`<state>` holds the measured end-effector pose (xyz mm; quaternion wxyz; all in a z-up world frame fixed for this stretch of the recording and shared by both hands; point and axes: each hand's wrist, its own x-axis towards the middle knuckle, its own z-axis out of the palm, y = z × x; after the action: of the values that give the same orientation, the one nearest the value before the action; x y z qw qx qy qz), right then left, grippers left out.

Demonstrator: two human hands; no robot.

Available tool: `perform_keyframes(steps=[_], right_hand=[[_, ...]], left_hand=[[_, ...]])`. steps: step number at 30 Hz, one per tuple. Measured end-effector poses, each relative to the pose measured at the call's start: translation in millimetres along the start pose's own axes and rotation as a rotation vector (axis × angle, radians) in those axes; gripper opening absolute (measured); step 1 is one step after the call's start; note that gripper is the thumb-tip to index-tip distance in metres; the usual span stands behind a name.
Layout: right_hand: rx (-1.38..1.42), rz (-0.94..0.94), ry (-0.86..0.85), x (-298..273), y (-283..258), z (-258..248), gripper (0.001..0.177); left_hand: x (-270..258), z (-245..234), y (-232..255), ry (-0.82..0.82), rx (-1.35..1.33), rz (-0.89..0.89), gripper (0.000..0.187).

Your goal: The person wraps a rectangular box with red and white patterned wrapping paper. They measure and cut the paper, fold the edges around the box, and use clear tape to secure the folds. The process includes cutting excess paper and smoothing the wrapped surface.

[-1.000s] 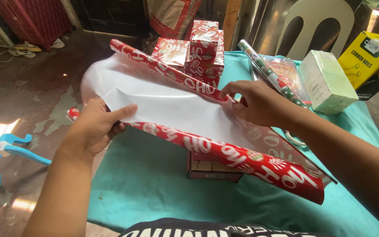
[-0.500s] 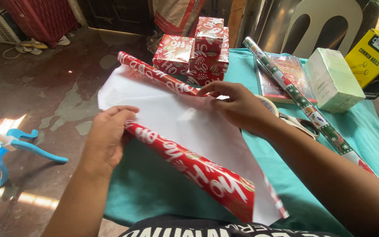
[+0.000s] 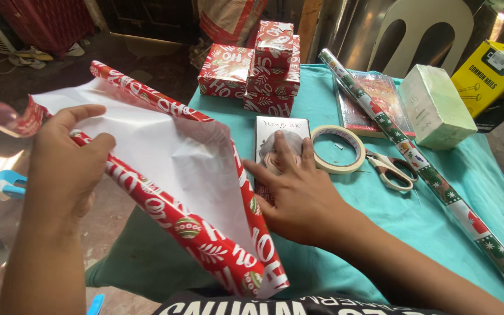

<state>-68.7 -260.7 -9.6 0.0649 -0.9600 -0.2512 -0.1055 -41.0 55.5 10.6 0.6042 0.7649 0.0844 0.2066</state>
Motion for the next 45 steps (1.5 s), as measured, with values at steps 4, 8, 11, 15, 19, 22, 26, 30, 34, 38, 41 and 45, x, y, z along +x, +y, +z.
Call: perform_keyframes(steps=[4,8,11,15,19,22,26,30,34,38,41,45], right_hand=[[0.13,0.098,-0.143,2.4,1.7,-6.4,0.053],[0.496,-0.004,0.032,2.6,38.7,-32.4,0.042],[0.989,0.067,0.076,0.5,62.9,-59.0,0.041],[1.541,-0.072,0.106,-11.5,68.4,-83.9,0.04],[1.876,-0.394,0.059,-0.4,35.9,-55.9,0.021],[1.9,-0.098,-0.158,7.2,19.4,-37.8,0.036],[1.148,-0.114,-0.184,7.1,25.5,-37.6,0.042],[0.607,-0.23,-0.208,2.5,22.7,-32.5,0.048],[0.402,-0.296,-0.123,2.8,6.0,-20.0,0.048],[0.405,-0.26,-0.117,11.2,-4.6,-14.1,0.057],[0.408,-0.253,-0.192,18.5,-1.2,-13.9,0.065],[0.616,-0.2,-0.19,18.2,14.7,-15.5,0.07]], left_hand=[[1.2,-12.4,-0.7,0.004,0.026,-0.022,0.051],[1.5,0.5,-15.6,-0.063,-0.22,-0.075,0.053],[-8.2,29.5,-26.7,-0.123,-0.239,-0.085,0.057],[-21.8,74.8,-26.9,-0.156,-0.324,-0.043,0.058],[-34.9,93.6,-24.2,-0.233,-0.436,-0.236,0.063],[-30.3,92.8,-26.7,-0.264,-0.517,-0.327,0.064],[-30.5,75.1,-40.5,-0.235,-0.193,-0.325,0.068],[-37.0,73.6,-51.8,-0.13,0.307,0.086,0.064],[-47.8,61.8,-56.6,-0.03,0.825,0.507,0.037],[-60.4,46.1,-52.6,-0.359,0.525,0.515,0.018],[-66.4,36.0,-44.9,-0.487,0.452,0.57,0.019],[-64.9,23.7,-32.3,-0.493,0.48,0.635,0.037]])
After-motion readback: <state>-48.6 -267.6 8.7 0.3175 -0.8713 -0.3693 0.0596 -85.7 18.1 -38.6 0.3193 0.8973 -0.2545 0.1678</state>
